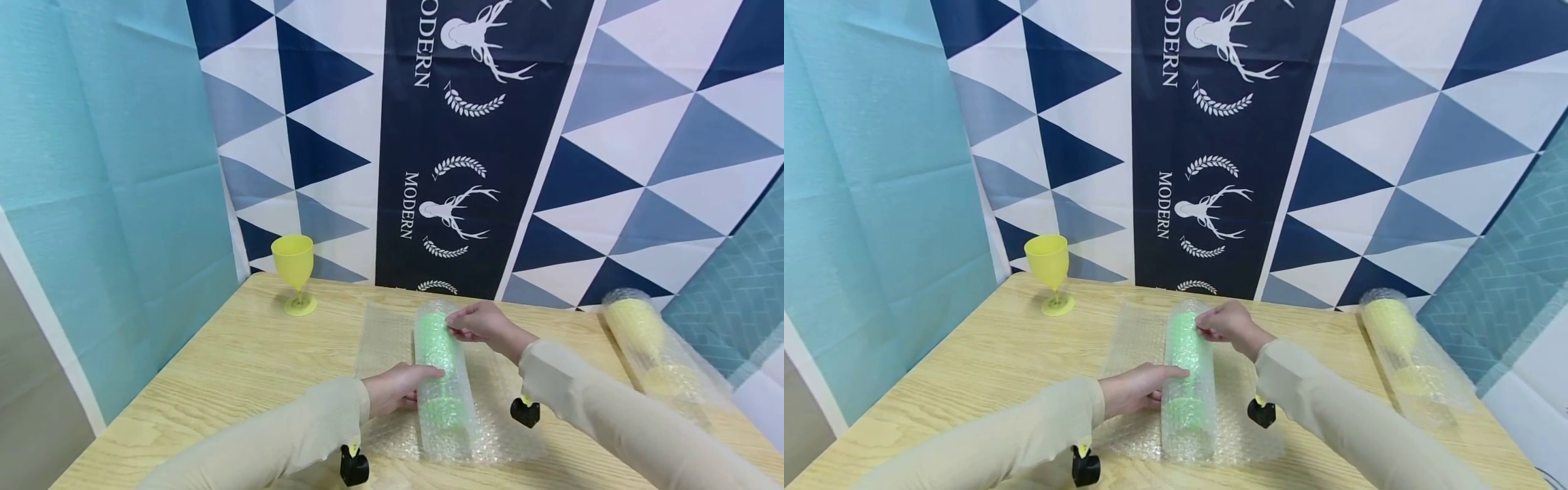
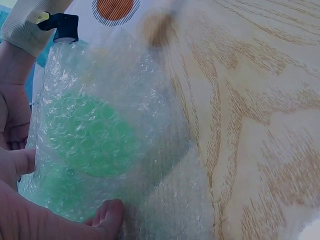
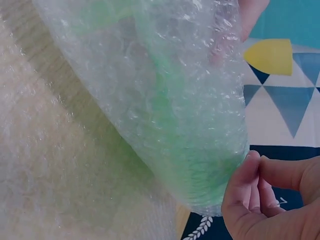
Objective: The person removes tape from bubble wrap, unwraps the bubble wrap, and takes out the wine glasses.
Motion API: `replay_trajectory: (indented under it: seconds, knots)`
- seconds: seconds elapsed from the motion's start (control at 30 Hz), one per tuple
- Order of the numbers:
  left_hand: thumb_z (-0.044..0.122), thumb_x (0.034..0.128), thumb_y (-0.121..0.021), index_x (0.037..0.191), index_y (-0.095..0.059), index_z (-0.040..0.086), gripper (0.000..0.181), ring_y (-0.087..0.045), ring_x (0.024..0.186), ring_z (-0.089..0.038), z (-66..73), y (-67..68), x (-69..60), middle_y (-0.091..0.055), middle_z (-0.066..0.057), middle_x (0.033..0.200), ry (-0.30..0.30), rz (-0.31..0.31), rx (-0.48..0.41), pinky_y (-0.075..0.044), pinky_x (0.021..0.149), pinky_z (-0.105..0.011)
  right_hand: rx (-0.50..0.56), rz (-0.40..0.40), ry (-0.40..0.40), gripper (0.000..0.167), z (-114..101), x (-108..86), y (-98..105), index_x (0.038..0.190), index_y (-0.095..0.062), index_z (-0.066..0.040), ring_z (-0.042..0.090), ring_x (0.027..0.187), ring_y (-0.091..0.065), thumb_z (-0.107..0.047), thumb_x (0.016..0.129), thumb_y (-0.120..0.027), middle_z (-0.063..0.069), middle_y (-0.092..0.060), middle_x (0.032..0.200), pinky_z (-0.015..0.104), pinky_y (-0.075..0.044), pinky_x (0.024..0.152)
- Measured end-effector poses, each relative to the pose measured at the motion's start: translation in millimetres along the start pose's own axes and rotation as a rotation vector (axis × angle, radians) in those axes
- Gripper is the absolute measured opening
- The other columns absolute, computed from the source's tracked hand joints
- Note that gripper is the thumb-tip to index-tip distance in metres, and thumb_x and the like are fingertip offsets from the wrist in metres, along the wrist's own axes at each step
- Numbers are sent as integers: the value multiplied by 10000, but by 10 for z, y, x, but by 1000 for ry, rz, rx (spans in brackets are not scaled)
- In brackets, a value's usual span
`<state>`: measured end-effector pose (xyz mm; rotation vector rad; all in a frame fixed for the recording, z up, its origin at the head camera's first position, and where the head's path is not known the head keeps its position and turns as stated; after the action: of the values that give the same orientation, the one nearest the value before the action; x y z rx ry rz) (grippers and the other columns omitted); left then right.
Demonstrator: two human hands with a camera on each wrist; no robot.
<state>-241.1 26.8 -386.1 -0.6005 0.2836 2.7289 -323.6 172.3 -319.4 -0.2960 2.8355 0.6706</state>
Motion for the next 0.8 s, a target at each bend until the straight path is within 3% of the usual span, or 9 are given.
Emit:
replay_trajectory:
  seconds: [0.4, 0.8]
  knots:
    - [374, 889, -625, 1391, -354, -54, 713, -589, 1050, -231, -25, 13, 9, -542, -147, 1229, 26, -6, -15, -477, 1003, -414, 55, 18, -15, 312, 94, -39, 91, 1167, -586, 141, 17, 660, -596, -49, 919, -587, -33, -667, 729, 196, -577, 716]
    - [385, 900, -607, 1339, -448, -13, 613, -596, 998, -190, -36, 5, 2, -584, -93, 1168, 16, -24, -11, -496, 958, -372, 21, 41, -18, 378, 318, -115, 346, 1229, -534, 158, 7, 692, -620, -65, 927, -580, -46, -676, 753, 202, -580, 732]
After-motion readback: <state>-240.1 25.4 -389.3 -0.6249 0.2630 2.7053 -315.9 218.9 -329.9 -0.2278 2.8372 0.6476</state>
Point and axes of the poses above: each hand's wrist, its own x-axis towards the middle knuckle, its own y-axis out of the back of the hand, z = x × y, the point moved 6 cm from there along x, towards the middle knuckle
